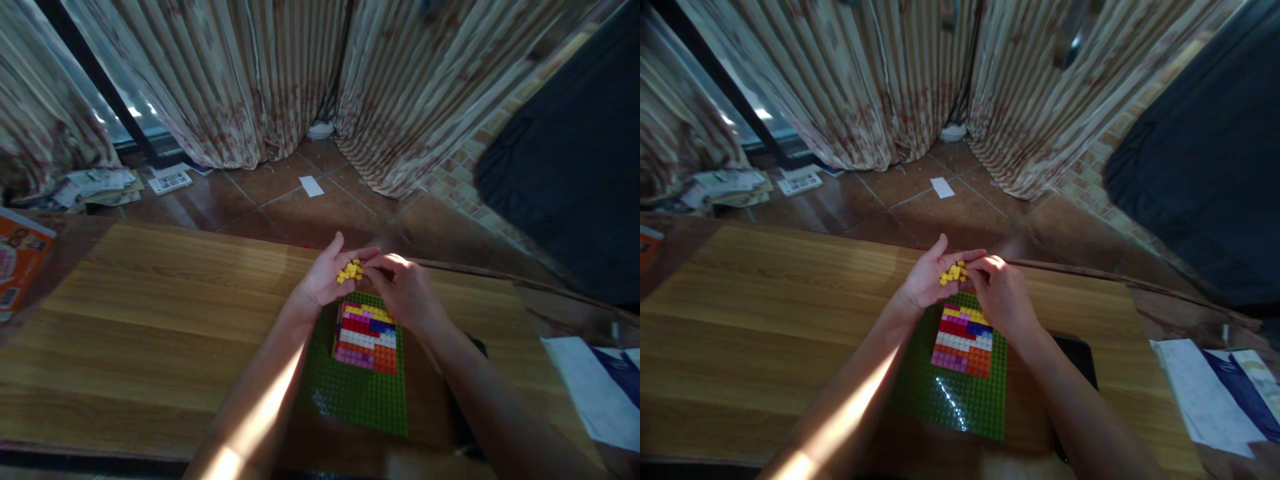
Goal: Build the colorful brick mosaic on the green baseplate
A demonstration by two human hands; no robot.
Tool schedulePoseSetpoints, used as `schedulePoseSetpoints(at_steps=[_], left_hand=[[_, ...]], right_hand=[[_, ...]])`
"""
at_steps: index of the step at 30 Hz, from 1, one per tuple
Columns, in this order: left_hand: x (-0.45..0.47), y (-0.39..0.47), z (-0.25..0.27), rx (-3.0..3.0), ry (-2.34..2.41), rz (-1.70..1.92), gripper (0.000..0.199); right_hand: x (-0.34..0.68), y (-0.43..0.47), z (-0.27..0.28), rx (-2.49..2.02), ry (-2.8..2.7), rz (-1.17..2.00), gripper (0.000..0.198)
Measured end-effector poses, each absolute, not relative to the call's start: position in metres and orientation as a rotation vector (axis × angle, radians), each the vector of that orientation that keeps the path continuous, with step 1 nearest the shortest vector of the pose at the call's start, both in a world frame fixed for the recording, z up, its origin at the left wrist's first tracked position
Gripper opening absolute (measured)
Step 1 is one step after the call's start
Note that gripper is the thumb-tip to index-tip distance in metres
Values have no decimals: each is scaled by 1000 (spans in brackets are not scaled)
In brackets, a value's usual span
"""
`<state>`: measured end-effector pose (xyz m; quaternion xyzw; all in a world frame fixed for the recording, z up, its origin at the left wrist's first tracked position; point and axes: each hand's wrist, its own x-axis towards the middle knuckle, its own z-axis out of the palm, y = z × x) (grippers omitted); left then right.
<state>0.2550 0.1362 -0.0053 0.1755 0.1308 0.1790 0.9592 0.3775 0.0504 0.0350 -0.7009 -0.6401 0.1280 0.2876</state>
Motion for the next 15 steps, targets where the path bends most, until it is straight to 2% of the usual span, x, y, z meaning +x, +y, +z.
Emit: schedulePoseSetpoints(at_steps=[5, 15], left_hand=[[254, 136, -5, 357, 263, 356, 73], [254, 135, -6, 363, 227, 356, 73]], right_hand=[[375, 47, 43, -1887, -1698, 401, 17], [376, 54, 29, -1927, -1698, 322, 16]])
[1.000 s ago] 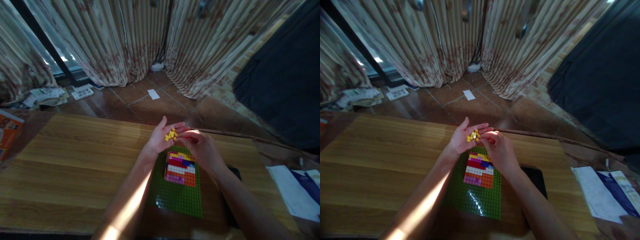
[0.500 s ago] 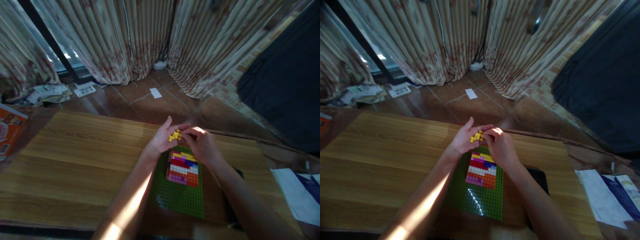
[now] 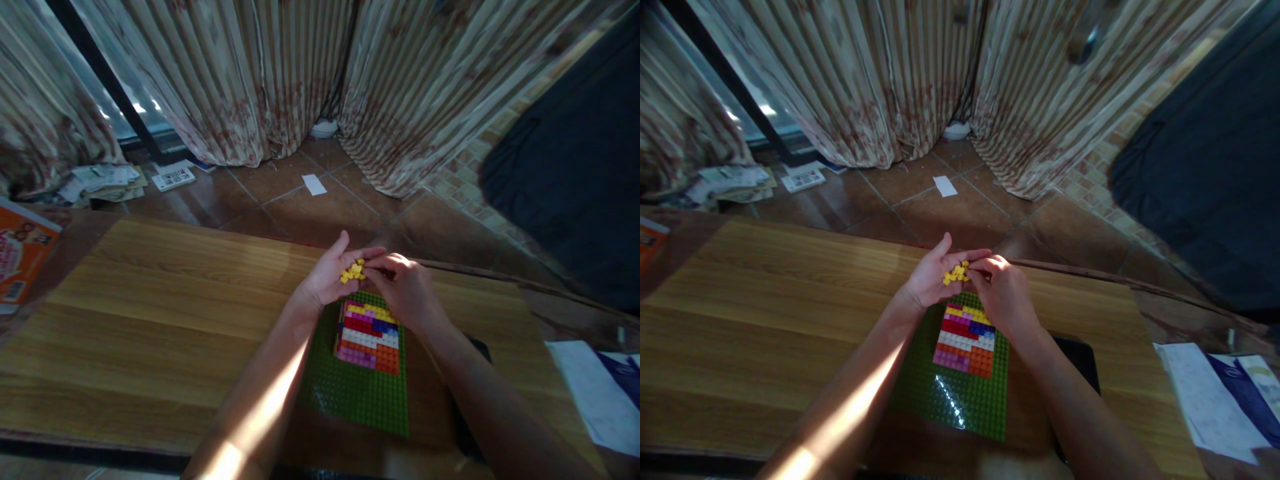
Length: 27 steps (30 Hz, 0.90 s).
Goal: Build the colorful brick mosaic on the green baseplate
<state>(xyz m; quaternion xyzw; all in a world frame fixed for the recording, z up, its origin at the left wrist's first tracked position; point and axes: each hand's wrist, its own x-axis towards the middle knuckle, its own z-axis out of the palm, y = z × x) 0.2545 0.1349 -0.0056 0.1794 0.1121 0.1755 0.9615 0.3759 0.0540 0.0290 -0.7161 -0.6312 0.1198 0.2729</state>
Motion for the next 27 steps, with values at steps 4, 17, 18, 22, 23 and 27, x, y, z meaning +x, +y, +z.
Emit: schedulePoseSetpoints(at_steps=[4, 17, 18, 22, 23, 27], left_hand=[[254, 135, -6, 375, 238, 353, 72], [257, 138, -11, 338, 264, 402, 67], [257, 138, -12, 341, 265, 400, 67], [256, 137, -10, 330, 279, 393, 67], [256, 137, -9, 325, 278, 393, 67], [255, 136, -8, 315, 268, 391, 67]], right_hand=[[376, 53, 28, -1950, -1717, 269, 17], [361, 29, 78, -1872, -2152, 527, 19], [359, 29, 78, -1896, -2178, 514, 19], [355, 29, 75, -1946, -2233, 467, 18], [355, 30, 74, -1949, -2230, 466, 18], [359, 34, 71, -1893, -2190, 552, 18]])
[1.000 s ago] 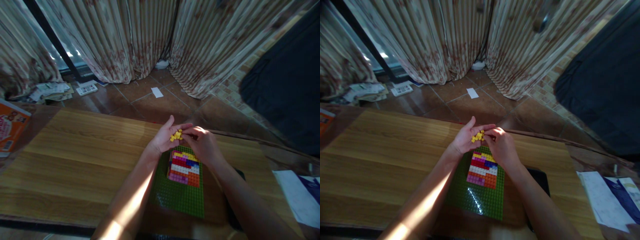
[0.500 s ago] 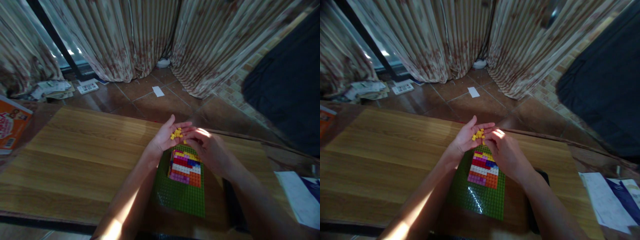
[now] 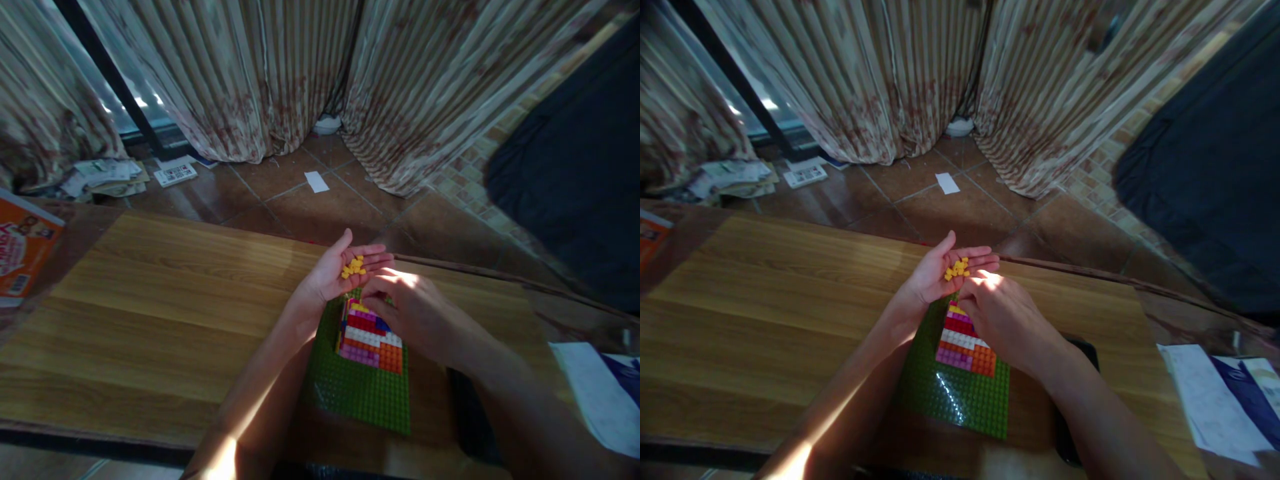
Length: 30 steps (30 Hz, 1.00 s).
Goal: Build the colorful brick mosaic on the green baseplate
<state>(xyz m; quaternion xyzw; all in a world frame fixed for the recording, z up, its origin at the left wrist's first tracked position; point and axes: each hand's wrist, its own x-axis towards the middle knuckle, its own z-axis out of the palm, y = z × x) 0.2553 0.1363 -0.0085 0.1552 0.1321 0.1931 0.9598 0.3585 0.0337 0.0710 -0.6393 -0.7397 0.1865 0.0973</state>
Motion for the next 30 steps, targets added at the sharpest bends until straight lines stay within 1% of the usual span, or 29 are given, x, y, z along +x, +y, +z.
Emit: schedulePoseSetpoints(at_steps=[5, 7, 9, 15, 22, 27, 30], left_hand=[[256, 138, -10, 322, 267, 384, 67], [256, 138, -10, 318, 264, 383, 68], [256, 138, -10, 312, 262, 384, 68], [256, 138, -10, 319, 264, 383, 69], [257, 139, -12, 314, 252, 389, 66], [257, 139, -13, 331, 255, 390, 67], [257, 139, -13, 340, 268, 399, 67]], right_hand=[[364, 37, 67, -1759, -2088, 822, 20], [365, 36, 66, -1748, -2041, 885, 21], [365, 35, 65, -1761, -2015, 905, 22], [362, 34, 69, -1800, -2027, 809, 23], [365, 37, 62, -1731, -1917, 953, 22], [373, 36, 58, -1722, -1889, 1061, 33], [374, 37, 58, -1725, -1884, 1092, 34]])
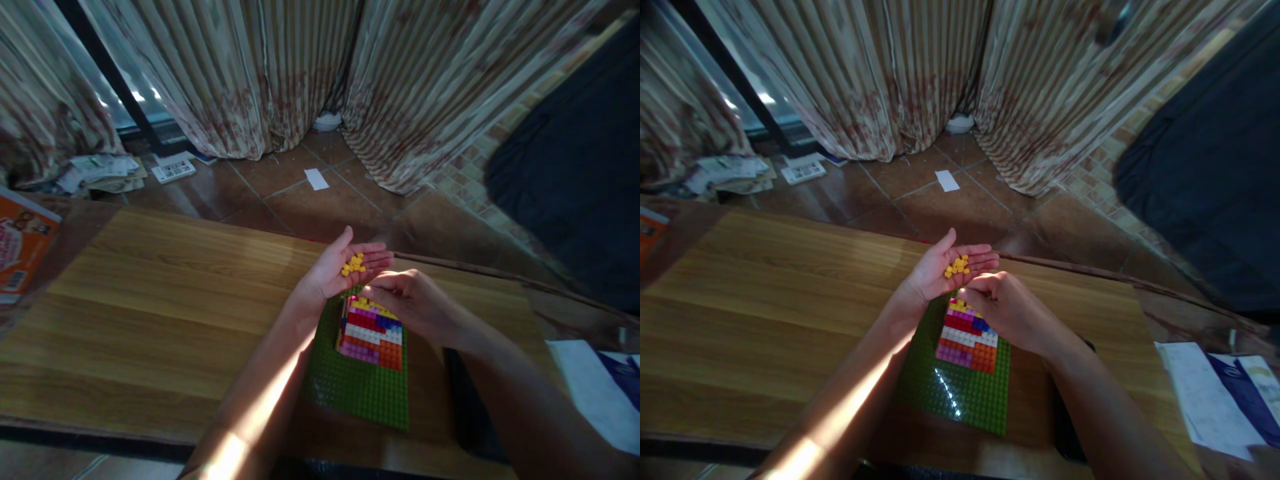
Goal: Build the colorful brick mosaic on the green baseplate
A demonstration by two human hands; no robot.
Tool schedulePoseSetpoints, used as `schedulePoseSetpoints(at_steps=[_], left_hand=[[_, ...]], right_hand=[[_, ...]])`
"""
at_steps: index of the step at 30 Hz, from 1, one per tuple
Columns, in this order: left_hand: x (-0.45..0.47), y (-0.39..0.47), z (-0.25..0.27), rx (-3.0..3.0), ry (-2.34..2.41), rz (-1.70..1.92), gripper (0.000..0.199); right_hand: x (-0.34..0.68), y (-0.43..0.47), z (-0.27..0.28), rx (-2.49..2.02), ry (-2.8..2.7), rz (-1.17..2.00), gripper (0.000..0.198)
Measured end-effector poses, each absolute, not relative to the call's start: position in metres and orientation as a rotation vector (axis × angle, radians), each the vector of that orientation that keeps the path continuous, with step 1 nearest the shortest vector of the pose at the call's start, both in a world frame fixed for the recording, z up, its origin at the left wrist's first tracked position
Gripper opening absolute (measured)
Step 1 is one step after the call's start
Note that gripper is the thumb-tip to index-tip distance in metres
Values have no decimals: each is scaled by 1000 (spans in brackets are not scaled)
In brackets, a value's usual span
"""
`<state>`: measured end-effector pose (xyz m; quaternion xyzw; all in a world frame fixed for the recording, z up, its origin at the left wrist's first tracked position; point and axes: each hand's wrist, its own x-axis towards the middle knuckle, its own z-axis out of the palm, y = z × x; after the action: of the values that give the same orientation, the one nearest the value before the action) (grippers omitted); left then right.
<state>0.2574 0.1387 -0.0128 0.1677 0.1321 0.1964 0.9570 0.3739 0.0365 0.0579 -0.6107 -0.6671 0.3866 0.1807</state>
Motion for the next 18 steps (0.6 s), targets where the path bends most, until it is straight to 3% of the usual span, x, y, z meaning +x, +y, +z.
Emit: schedulePoseSetpoints(at_steps=[18], left_hand=[[257, 136, -8, 357, 329, 390, 67]], right_hand=[[362, 37, 45, -1754, -1374, 1275, 24]])
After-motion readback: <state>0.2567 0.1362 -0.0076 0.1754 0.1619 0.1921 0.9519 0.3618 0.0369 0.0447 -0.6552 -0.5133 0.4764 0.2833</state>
